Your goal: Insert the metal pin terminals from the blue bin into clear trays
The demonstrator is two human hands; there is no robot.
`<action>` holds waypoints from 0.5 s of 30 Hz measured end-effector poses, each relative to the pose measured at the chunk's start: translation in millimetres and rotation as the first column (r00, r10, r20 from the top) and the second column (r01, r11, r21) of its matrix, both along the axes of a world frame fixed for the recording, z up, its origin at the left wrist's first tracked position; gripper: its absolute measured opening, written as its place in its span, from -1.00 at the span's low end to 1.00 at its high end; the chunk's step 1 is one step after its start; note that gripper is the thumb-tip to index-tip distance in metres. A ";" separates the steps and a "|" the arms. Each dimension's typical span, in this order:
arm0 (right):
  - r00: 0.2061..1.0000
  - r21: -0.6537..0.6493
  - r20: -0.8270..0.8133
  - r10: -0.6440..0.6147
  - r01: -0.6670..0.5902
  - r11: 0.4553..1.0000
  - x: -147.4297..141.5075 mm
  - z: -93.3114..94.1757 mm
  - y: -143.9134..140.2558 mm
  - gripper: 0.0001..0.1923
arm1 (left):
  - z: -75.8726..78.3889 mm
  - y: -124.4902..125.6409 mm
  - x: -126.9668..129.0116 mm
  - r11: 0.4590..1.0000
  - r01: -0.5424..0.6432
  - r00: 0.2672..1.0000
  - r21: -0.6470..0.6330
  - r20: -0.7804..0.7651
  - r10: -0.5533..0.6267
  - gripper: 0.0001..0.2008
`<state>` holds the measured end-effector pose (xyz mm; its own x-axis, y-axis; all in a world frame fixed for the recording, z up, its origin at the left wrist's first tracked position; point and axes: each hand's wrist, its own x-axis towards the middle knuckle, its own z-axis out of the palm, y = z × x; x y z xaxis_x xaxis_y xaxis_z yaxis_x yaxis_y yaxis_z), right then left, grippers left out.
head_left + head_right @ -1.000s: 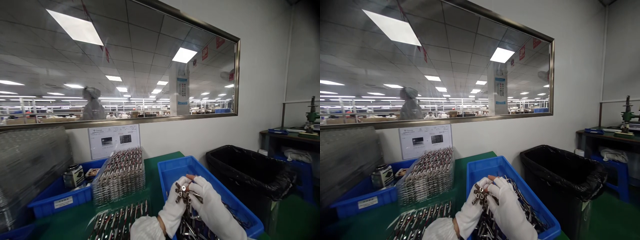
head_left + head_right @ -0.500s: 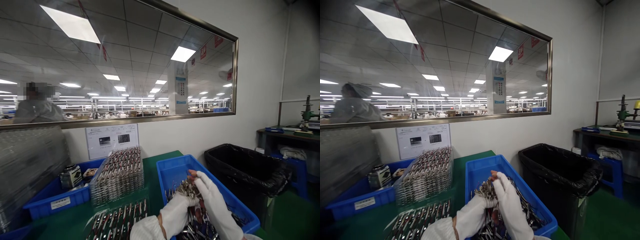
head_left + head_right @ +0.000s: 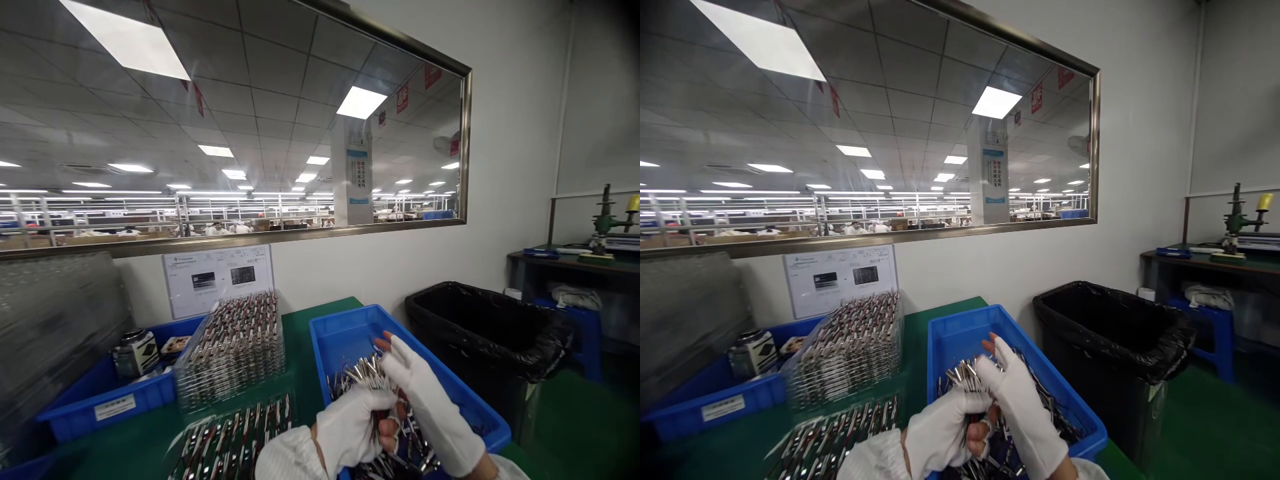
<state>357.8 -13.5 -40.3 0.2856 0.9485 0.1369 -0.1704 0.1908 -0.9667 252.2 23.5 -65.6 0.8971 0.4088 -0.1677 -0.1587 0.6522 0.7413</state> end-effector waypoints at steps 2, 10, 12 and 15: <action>0.998 -0.003 0.066 -0.007 0.008 1.000 0.9 -3.0 0.7 -0.46 | 0.3 -1.5 0.7 0.999 -0.018 1.000 0.047 -0.018 0.019 -0.92; 0.964 0.014 -0.250 0.096 -0.095 0.995 4.4 7.0 -6.0 -0.68 | 2.0 -2.8 -0.1 0.994 0.017 0.999 0.110 0.027 -0.020 -0.83; 0.954 -0.005 -0.292 0.075 -0.080 0.997 3.6 9.7 -6.7 -0.63 | 3.1 -3.9 -0.5 0.994 0.018 0.999 0.111 0.026 -0.021 -0.81; 0.947 -0.051 -0.306 0.094 -0.115 0.992 4.2 11.5 -7.1 -0.52 | 4.3 -4.8 -0.9 0.993 0.033 0.999 0.115 0.011 -0.035 -0.82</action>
